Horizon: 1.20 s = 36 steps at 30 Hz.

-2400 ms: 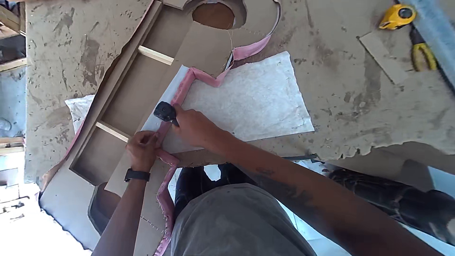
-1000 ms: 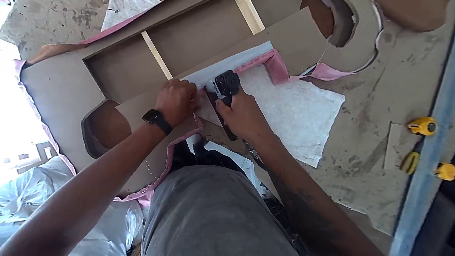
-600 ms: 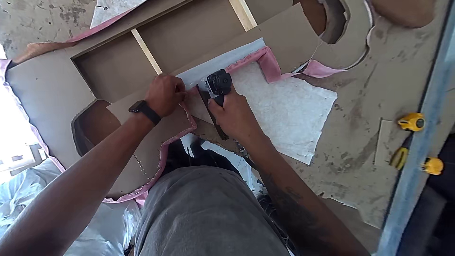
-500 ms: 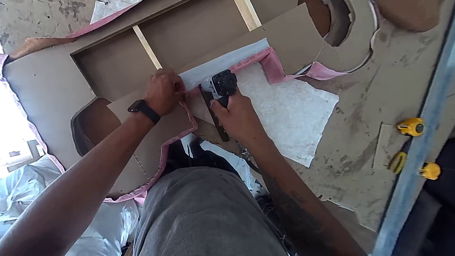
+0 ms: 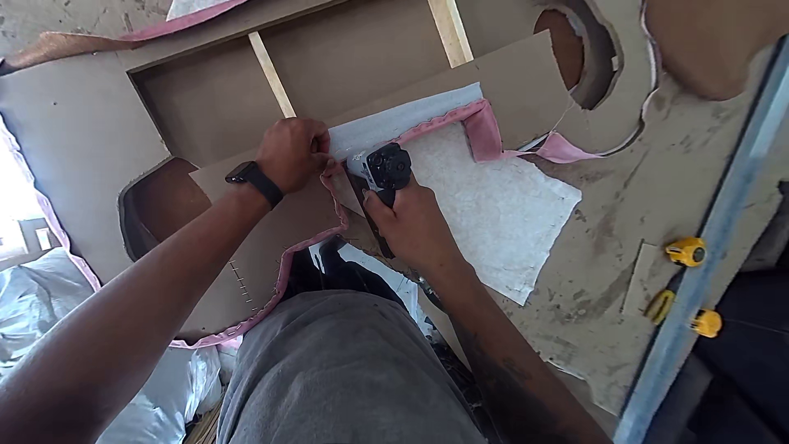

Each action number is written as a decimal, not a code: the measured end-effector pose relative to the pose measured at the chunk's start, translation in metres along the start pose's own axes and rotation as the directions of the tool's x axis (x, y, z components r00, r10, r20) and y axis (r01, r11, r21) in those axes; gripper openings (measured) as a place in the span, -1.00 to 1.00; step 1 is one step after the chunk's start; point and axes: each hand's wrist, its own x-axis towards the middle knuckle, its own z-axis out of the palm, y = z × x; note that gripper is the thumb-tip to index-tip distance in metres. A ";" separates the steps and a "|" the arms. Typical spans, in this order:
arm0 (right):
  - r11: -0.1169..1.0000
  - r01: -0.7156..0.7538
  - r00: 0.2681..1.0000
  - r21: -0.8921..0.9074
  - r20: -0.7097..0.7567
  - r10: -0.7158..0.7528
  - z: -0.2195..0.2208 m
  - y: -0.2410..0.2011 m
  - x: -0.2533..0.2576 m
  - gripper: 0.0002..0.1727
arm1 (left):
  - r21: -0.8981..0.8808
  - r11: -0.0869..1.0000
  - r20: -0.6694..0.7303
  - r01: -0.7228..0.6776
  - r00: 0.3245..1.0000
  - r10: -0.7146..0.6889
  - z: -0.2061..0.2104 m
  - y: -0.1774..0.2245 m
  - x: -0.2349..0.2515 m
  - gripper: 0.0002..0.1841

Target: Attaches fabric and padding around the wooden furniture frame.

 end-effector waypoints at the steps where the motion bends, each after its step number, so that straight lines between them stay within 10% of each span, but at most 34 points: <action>1: 1.000 -0.004 1.000 0.015 0.008 0.004 0.000 0.000 -0.001 -0.66 | -0.008 1.000 0.000 0.001 1.000 -0.001 -0.001 0.000 0.000 -0.79; 18: 0.993 0.030 1.000 -0.115 -0.004 -0.031 0.016 -0.022 -0.008 -0.66 | -0.033 0.999 0.029 0.014 1.000 -0.013 -0.005 0.000 -0.001 -0.88; 23: 0.990 -0.039 0.997 0.138 0.073 0.029 -0.004 -0.004 -0.010 -0.61 | -0.094 0.993 -0.174 -0.067 0.983 0.050 -0.018 0.000 -0.059 -0.70; 28: 0.808 -0.188 0.979 0.558 0.038 0.201 -0.065 0.122 -0.057 -0.54 | 0.094 0.965 -0.329 0.246 0.922 -0.203 0.028 -0.025 -0.217 -0.01; 33: 0.579 -0.283 0.828 0.765 -0.110 0.550 -0.090 0.301 -0.107 -0.56 | 0.240 0.818 -0.334 0.523 0.836 -0.436 0.057 -0.066 -0.241 -0.10; 36: 0.654 -0.386 0.690 0.651 -0.266 0.673 -0.091 0.350 -0.135 -0.30 | 0.179 0.855 -0.366 0.486 0.840 -0.401 0.062 -0.058 -0.231 -0.14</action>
